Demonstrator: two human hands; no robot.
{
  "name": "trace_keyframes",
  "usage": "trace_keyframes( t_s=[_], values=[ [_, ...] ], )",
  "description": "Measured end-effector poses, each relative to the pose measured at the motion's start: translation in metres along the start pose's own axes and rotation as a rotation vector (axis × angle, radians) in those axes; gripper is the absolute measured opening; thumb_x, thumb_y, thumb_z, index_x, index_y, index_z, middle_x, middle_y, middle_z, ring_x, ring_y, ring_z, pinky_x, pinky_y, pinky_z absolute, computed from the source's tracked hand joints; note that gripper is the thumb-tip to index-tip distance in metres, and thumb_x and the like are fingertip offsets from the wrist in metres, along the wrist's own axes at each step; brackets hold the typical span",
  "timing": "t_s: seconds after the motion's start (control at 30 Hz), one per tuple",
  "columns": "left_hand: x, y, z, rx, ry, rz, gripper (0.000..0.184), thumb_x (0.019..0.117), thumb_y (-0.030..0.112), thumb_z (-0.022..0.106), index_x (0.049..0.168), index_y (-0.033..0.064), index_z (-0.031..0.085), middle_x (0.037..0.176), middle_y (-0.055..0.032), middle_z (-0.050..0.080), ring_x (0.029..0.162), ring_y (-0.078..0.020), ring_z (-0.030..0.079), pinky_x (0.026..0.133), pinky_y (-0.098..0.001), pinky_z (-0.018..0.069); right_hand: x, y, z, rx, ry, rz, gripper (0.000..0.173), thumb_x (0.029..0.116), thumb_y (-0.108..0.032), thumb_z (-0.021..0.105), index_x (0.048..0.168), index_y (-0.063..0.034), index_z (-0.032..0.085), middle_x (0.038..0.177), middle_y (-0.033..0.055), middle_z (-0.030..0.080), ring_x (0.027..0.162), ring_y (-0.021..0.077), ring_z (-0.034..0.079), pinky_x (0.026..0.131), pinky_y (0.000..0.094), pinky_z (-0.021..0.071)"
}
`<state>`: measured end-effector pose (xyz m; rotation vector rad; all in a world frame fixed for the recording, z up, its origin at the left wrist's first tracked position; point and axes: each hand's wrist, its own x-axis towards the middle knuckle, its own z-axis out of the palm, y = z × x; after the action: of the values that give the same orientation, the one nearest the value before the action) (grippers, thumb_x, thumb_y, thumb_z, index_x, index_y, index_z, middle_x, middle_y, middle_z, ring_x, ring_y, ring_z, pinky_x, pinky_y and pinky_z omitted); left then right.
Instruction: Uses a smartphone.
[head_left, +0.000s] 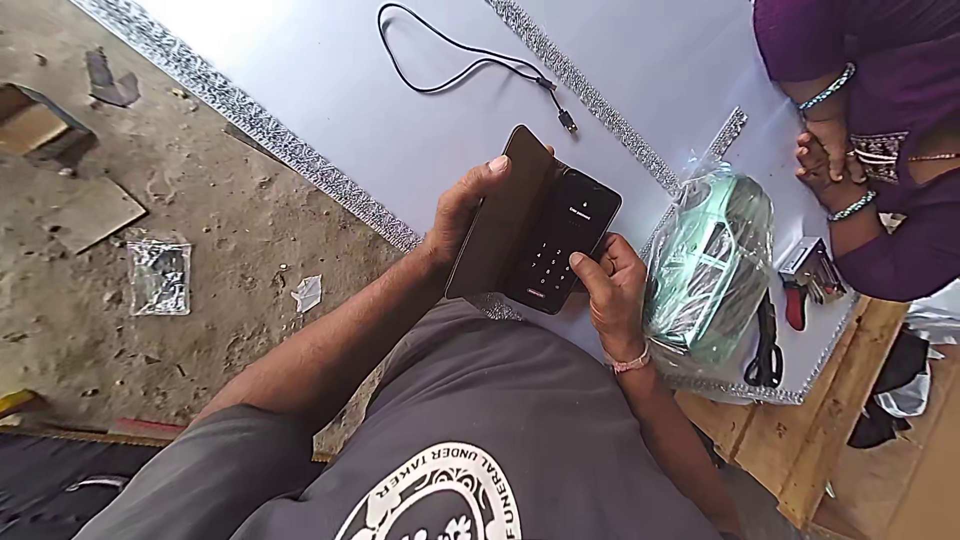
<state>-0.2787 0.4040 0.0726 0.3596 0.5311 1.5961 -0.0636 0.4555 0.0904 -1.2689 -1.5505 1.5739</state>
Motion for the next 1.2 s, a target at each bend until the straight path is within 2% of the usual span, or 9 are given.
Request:
trace_keyframes(
  t_s=[0.07,0.17,0.3,0.43,0.57,0.67,0.9,1.07,1.2],
  values=[
    [0.000,-0.002,-0.005,-0.026,-0.019,0.000,0.043,0.1023,0.036,0.044,0.132,0.0105,0.062,0.117,-0.0079,0.073,0.104,-0.0148,0.071,0.089,-0.0342,0.0610,0.000,0.000,-0.001,0.020,-0.018,-0.013,0.016,0.0874,-0.002,0.065,0.103,0.0011,0.063,0.077,0.0083,0.070,0.070,0.0165,0.072,0.064,0.0326,0.0626],
    [0.001,-0.007,-0.030,-0.138,-0.221,-0.004,0.051,0.1066,0.036,0.042,0.145,0.0034,0.048,0.132,-0.0151,0.063,0.116,-0.0216,0.065,0.099,-0.0396,0.0559,-0.001,0.001,-0.005,0.040,-0.058,-0.027,0.019,0.0879,-0.008,0.061,0.105,-0.0001,0.062,0.078,0.0061,0.069,0.071,0.0148,0.071,0.064,0.0320,0.0618],
    [0.000,-0.003,-0.007,-0.032,-0.018,-0.017,0.043,0.1035,0.037,0.042,0.132,0.0116,0.062,0.118,-0.0072,0.072,0.105,-0.0143,0.071,0.088,-0.0339,0.0614,-0.001,0.002,-0.006,0.044,-0.073,-0.022,0.023,0.0857,-0.008,0.061,0.107,0.0018,0.061,0.080,0.0074,0.070,0.073,0.0162,0.072,0.065,0.0334,0.0629],
    [-0.001,-0.012,-0.040,-0.206,-0.228,-0.020,0.052,0.1069,0.035,0.040,0.147,0.0011,0.046,0.133,-0.0176,0.062,0.116,-0.0243,0.066,0.099,-0.0415,0.0559,-0.001,0.002,-0.004,0.026,-0.059,-0.033,0.023,0.0852,-0.007,0.065,0.106,0.0016,0.061,0.079,0.0071,0.070,0.072,0.0158,0.072,0.064,0.0324,0.0627],
    [-0.003,-0.008,-0.027,-0.112,-0.122,-0.012,0.047,0.1071,0.035,0.039,0.142,0.0050,0.052,0.128,-0.0135,0.066,0.114,-0.0204,0.067,0.097,-0.0386,0.0573,-0.001,-0.001,-0.002,0.025,-0.054,-0.021,0.024,0.0846,-0.005,0.064,0.107,0.0028,0.060,0.081,0.0084,0.071,0.074,0.0161,0.073,0.066,0.0327,0.0635],
    [-0.001,-0.001,-0.002,0.013,0.021,-0.004,0.041,0.1031,0.038,0.043,0.129,0.0138,0.064,0.117,-0.0048,0.073,0.106,-0.0121,0.070,0.089,-0.0319,0.0606,-0.001,0.000,-0.003,0.026,-0.061,-0.033,0.024,0.0854,-0.005,0.062,0.108,0.0033,0.061,0.082,0.0083,0.072,0.075,0.0153,0.073,0.068,0.0319,0.0630],
    [-0.004,0.000,-0.002,-0.044,0.000,-0.005,0.039,0.1019,0.039,0.049,0.126,0.0139,0.065,0.110,-0.0038,0.074,0.099,-0.0105,0.072,0.085,-0.0311,0.0614,0.000,0.003,-0.002,0.047,-0.104,-0.058,0.028,0.0864,-0.008,0.060,0.111,0.0041,0.060,0.087,0.0079,0.072,0.080,0.0159,0.073,0.070,0.0334,0.0638],
    [0.002,-0.002,0.002,-0.029,-0.021,-0.036,0.046,0.1016,0.042,0.050,0.136,0.0147,0.062,0.115,-0.0037,0.074,0.099,-0.0101,0.072,0.083,-0.0298,0.0625,0.002,0.000,-0.012,0.064,-0.108,-0.069,0.030,0.0847,-0.006,0.058,0.111,0.0070,0.058,0.087,0.0077,0.071,0.079,0.0140,0.072,0.070,0.0324,0.0626],
    [-0.008,0.000,-0.007,-0.066,-0.021,0.002,0.043,0.1056,0.040,0.044,0.133,0.0128,0.062,0.113,-0.0046,0.074,0.097,-0.0110,0.072,0.082,-0.0306,0.0627,-0.003,0.008,-0.018,0.166,-0.228,-0.055,0.049,0.0823,-0.005,0.061,0.128,0.0103,0.051,0.107,0.0130,0.071,0.098,0.0179,0.071,0.086,0.0355,0.0613]
  ],
)
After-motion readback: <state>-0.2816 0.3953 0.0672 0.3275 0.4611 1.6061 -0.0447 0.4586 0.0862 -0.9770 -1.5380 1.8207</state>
